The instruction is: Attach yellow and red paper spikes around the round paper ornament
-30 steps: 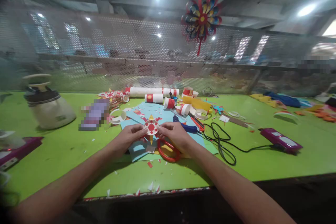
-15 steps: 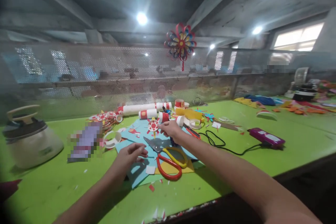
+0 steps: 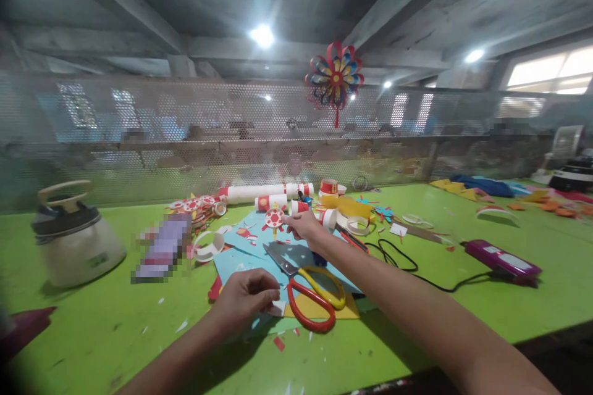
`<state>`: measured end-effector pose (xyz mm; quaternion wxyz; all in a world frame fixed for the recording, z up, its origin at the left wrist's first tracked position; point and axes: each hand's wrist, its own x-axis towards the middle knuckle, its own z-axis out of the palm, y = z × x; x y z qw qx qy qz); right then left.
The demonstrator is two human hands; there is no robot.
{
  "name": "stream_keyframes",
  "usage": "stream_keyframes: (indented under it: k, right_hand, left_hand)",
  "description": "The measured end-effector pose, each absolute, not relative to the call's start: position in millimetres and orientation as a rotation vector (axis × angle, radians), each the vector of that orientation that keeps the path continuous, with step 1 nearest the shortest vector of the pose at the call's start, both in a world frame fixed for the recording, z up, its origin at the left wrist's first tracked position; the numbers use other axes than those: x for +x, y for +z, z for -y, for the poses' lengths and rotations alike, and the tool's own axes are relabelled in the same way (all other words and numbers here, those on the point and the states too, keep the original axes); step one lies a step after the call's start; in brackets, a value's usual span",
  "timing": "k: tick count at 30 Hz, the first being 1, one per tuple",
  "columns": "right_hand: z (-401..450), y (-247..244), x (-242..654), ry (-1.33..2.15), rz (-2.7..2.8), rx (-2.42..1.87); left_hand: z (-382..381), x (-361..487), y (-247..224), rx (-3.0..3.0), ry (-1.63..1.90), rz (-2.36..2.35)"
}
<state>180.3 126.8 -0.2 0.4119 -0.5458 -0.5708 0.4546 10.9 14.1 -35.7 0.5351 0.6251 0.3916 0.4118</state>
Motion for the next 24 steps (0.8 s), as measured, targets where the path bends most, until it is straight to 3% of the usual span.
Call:
stream_keyframes:
  k: [6, 14, 24]
  right_hand:
    - [-122.8, -0.7, 178.5, 1.161, 1.442, -1.307]
    - [-89.8, -4.3, 174.2, 1.197, 1.501, -1.127]
    - [-47.3, 0.9, 164.2, 1.261, 1.515, -1.060]
  left_hand:
    - [-18.6, 6.6, -30.6, 1.413, 0.980, -0.957]
    - [-34.3, -7.0, -26.0, 1.347, 1.323, -1.134]
    - [-26.5, -5.6, -26.0, 1.848, 1.435, -1.256]
